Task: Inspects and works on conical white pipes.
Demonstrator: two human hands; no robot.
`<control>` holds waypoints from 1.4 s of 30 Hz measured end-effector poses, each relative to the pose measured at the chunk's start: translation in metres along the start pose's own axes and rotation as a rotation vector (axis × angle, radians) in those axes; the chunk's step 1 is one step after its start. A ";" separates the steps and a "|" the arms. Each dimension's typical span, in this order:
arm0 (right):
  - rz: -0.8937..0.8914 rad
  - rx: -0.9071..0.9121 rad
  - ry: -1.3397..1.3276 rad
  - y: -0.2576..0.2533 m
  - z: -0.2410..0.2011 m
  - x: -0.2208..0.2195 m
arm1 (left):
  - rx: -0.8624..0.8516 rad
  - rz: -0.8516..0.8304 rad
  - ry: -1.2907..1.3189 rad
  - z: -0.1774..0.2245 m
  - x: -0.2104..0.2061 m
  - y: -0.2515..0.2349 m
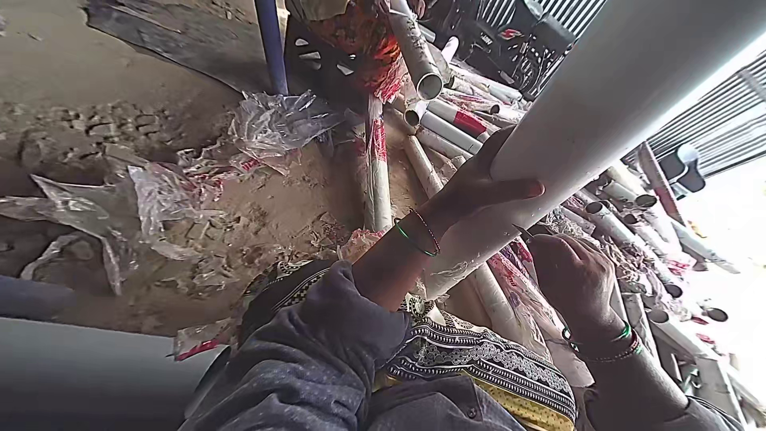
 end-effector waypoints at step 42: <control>-0.114 0.008 -0.128 0.046 -0.033 -0.065 | -0.026 0.051 -0.044 0.013 0.015 0.013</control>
Point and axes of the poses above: each hand's wrist, its own y-axis away from the middle knuckle, its own x-axis out of the back of the hand, z = x × y, the point moved 9 cm from there along -y, towards the middle knuckle, and after that the axes turned 2 degrees about y, right-handed, at the moved point
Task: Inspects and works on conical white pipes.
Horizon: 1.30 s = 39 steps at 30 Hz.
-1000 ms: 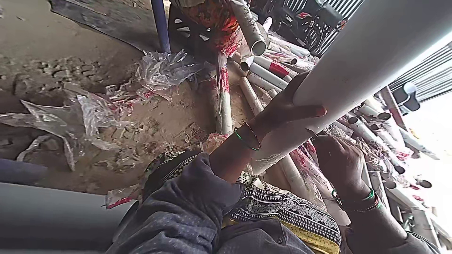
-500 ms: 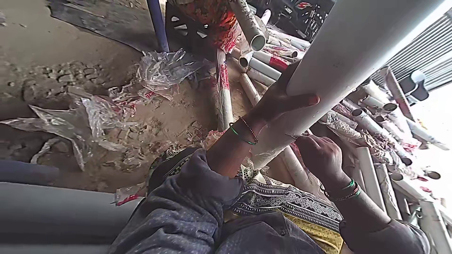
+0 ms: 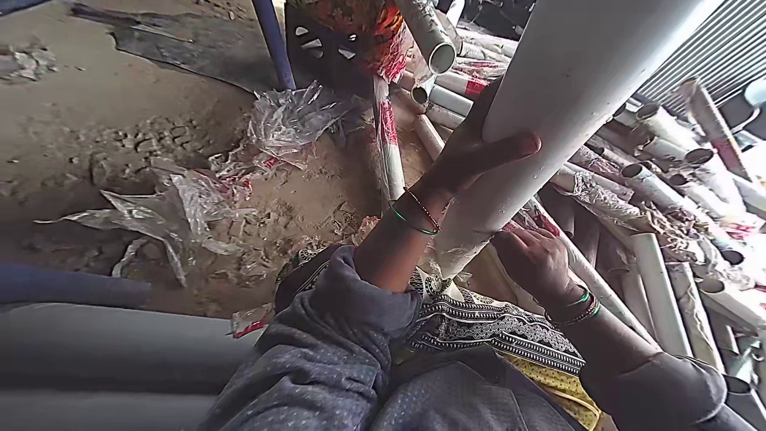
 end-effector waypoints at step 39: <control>0.041 -0.031 -0.165 0.004 -0.001 -0.011 | -0.091 0.139 -0.280 0.003 0.017 0.008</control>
Point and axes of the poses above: each hand's wrist, its own y-axis away from the middle knuckle, its own x-axis out of the back of the hand, z = x × y, the point moved 9 cm from there along -y, towards the middle knuckle, and after that the axes turned 2 degrees about y, right-handed, at the moved point
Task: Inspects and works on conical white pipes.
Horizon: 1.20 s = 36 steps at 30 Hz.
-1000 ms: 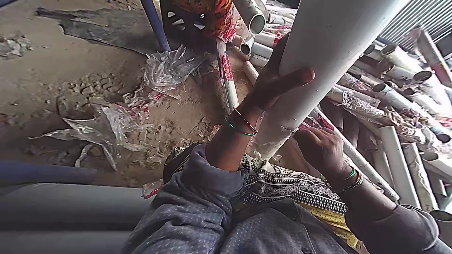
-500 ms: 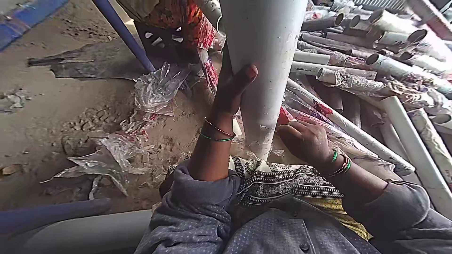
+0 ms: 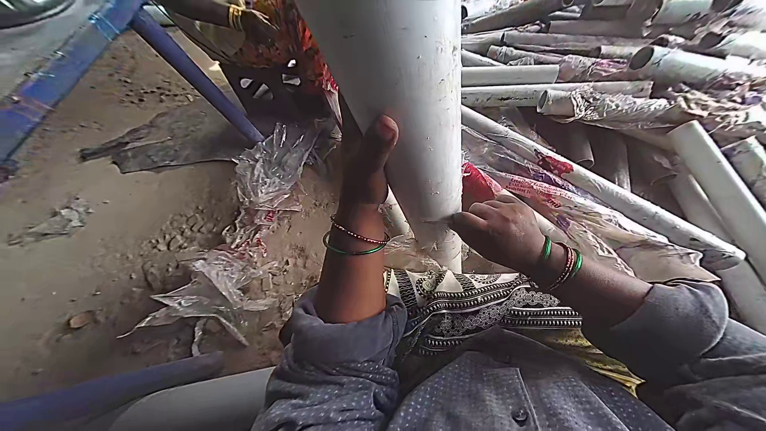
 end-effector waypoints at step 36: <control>-0.002 -0.052 -0.131 0.034 0.022 -0.024 | -0.059 -0.051 0.085 0.002 -0.006 -0.006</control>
Point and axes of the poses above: each hand's wrist, its own y-axis away from the middle knuckle, its own x-axis out of the back of the hand, z = x × y, the point moved 9 cm from there along -y, towards the middle knuckle, and after that the axes turned 2 degrees about y, right-handed, at the moved point
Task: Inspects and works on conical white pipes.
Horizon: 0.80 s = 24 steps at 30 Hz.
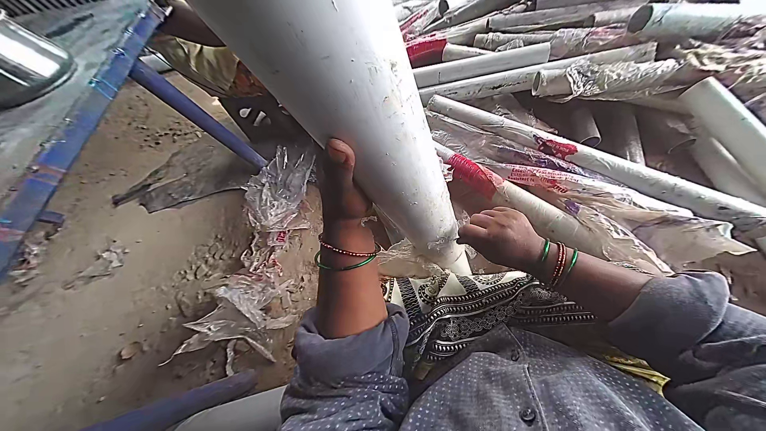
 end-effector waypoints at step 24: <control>-0.122 0.042 -0.078 0.018 0.016 -0.035 | -0.022 -0.062 0.028 0.006 0.004 0.003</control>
Point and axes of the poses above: each hand's wrist, its own y-axis away from the middle knuckle, its own x-axis out of the back of the hand, z = x × y, the point moved 9 cm from there along -y, towards the middle knuckle, and after that the axes turned 2 degrees about y, right-handed, at the moved point
